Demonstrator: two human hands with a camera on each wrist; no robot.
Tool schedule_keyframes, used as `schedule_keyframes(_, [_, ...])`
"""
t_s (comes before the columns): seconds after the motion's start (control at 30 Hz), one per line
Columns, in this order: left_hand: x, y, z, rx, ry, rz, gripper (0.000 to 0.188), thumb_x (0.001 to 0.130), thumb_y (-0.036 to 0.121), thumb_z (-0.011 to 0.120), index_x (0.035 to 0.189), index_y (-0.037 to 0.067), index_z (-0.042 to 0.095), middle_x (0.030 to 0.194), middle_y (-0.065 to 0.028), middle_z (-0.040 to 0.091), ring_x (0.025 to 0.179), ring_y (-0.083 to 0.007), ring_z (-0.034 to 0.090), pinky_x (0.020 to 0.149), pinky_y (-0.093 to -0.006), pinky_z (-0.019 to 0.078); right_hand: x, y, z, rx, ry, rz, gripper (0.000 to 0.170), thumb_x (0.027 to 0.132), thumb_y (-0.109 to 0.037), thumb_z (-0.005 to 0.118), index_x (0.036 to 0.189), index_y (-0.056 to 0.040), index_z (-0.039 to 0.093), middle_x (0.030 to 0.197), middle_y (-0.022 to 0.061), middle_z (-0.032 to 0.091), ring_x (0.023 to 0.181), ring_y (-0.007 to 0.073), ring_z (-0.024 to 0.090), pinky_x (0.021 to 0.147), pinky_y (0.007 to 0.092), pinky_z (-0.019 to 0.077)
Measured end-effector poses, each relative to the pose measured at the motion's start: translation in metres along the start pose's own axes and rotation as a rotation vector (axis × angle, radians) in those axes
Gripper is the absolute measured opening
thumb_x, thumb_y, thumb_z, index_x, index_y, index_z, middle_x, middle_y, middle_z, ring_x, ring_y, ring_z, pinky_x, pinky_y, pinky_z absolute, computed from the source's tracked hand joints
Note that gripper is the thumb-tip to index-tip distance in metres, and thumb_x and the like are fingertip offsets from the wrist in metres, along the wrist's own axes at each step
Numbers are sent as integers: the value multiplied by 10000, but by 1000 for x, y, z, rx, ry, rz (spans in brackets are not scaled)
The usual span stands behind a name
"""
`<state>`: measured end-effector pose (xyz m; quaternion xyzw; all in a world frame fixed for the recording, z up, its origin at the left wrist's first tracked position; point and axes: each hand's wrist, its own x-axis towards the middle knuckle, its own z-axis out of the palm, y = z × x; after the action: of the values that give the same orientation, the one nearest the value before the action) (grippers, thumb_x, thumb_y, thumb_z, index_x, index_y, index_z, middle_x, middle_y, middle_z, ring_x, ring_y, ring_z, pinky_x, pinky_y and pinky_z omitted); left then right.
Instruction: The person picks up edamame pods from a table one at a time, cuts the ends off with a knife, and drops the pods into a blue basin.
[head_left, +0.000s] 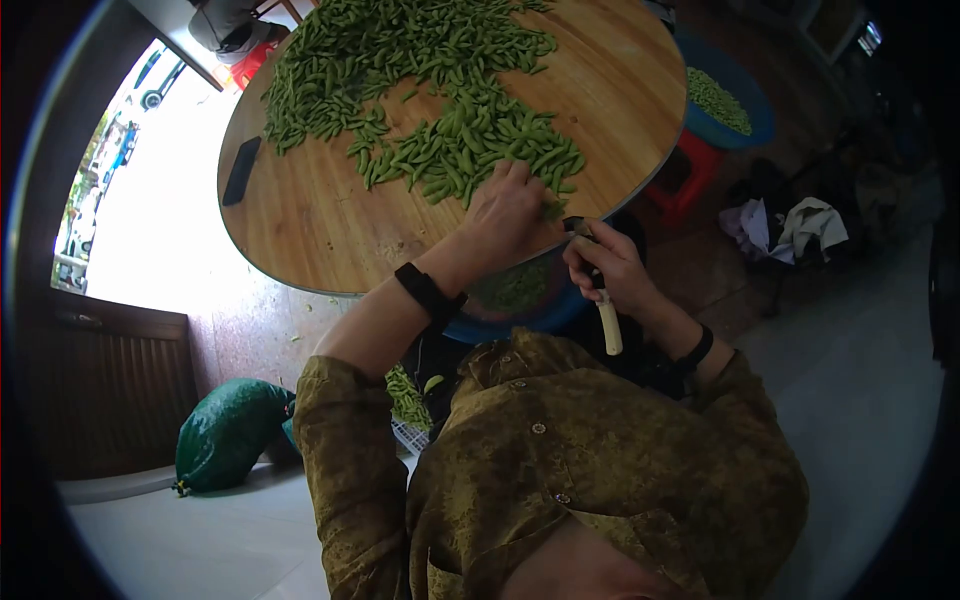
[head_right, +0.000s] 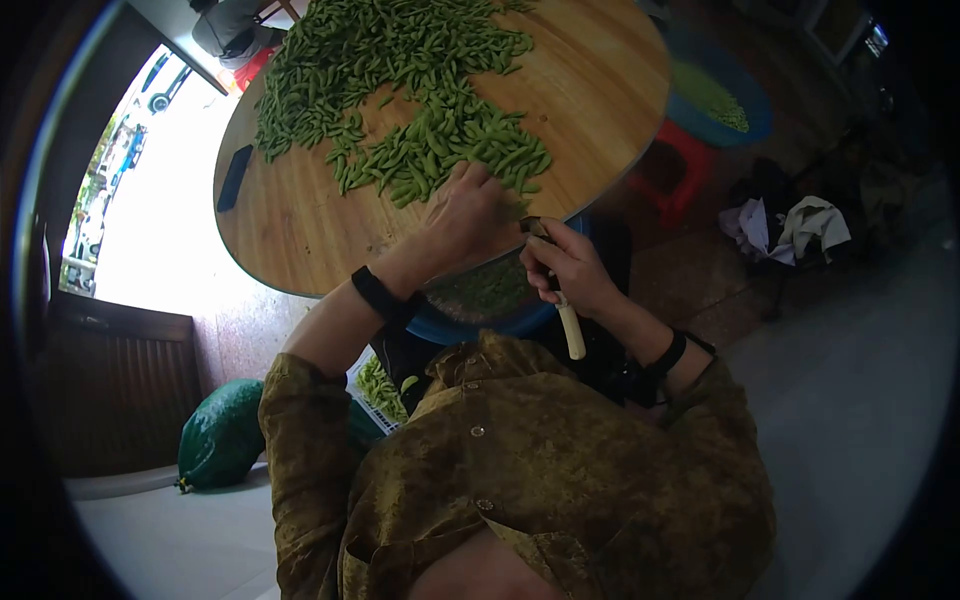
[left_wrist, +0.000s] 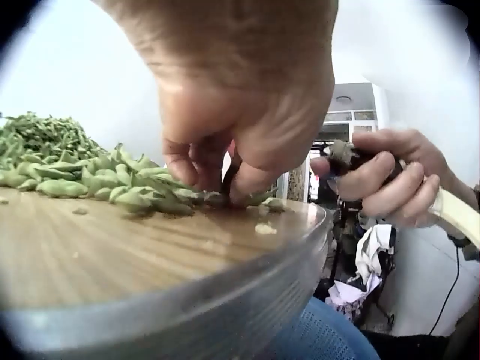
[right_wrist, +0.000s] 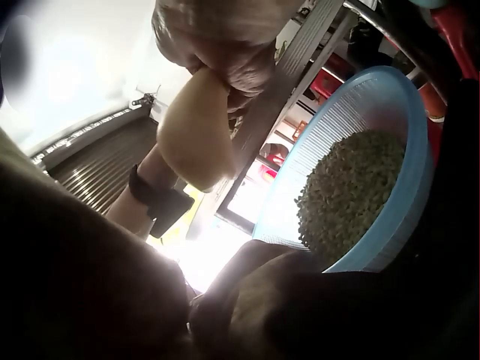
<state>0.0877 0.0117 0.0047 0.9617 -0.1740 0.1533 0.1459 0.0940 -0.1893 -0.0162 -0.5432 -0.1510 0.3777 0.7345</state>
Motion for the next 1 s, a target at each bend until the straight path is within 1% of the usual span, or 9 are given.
schedule_keyframes(0.07, [-2, -4, 1, 14, -43, 23, 255, 745, 169, 643, 948, 19, 605, 918, -187, 529, 964, -345, 506, 766, -414, 469, 0, -2, 3, 28, 19, -10, 178, 973, -166, 446, 1093, -38, 475, 758, 35, 500, 548, 75, 467, 405, 193, 363])
schedule_keyframes(0.13, [-4, -10, 0, -138, 265, -9, 184, 799, 136, 626, 933, 13, 600, 785, -116, 594, 788, -251, 578, 667, -352, 483, 2, -5, 4, 39, 21, -31, 192, 980, -177, 436, 1114, -42, 467, 760, 35, 502, 550, 75, 464, 408, 192, 365])
schedule_keyframes(0.17, [-12, -11, 0, -139, 258, -5, 184, 799, 136, 626, 933, 13, 600, 785, -116, 594, 788, -251, 578, 667, -352, 483, 2, -7, 7, 46, 25, -32, 192, 980, -177, 436, 1114, -42, 467, 760, 35, 502, 550, 75, 464, 408, 192, 365])
schedule_keyframes(0.23, [-27, 14, -36, -1109, -112, -529, 160, 883, 163, 585, 936, 11, 585, 720, -50, 586, 602, -133, 546, 522, -258, 436, 1, -11, 16, 67, -40, -58, 202, 982, -179, 431, 1117, -32, 460, 763, 34, 502, 552, 73, 461, 410, 191, 365])
schedule_keyframes(0.33, [-47, 21, -35, -1295, -159, -704, 179, 935, 206, 551, 925, 30, 582, 695, 6, 562, 532, -48, 492, 454, -189, 359, 4, -8, 25, 116, -151, -11, 215, 984, -175, 422, 1130, -22, 458, 764, 34, 502, 551, 69, 458, 410, 190, 365])
schedule_keyframes(0.5, [-69, 17, -28, -1398, -82, -741, 165, 931, 201, 566, 933, 38, 590, 722, 23, 570, 586, -40, 505, 490, -186, 371, 6, -1, 32, 140, -284, 10, 221, 985, -157, 414, 1142, -9, 460, 766, 40, 501, 545, 63, 449, 413, 187, 362])
schedule_keyframes(0.57, [-73, 15, -28, -1404, -73, -742, 165, 931, 202, 569, 937, 39, 589, 717, 26, 569, 586, -39, 505, 491, -185, 370, 7, -4, 39, 195, -303, 39, 380, 983, -126, 390, 1344, -11, 356, 784, 62, 487, 532, 78, 427, 413, 189, 378])
schedule_keyframes(0.67, [-78, 17, -27, -1399, -4, -742, 162, 930, 202, 573, 943, 41, 588, 715, 25, 571, 582, -41, 505, 491, -181, 364, 7, -5, 42, 188, -328, 29, 435, 985, -119, 387, 1403, -26, 309, 777, 52, 482, 530, 73, 417, 417, 186, 375])
schedule_keyframes(1.0, [-85, 26, -21, -1177, 220, -581, 132, 931, 153, 573, 971, 27, 580, 757, 7, 598, 638, -50, 537, 521, -200, 400, 6, -8, 50, 38, -217, -16, 341, 977, -87, 399, 1312, -26, 424, 757, 38, 473, 507, 59, 400, 399, 177, 345])
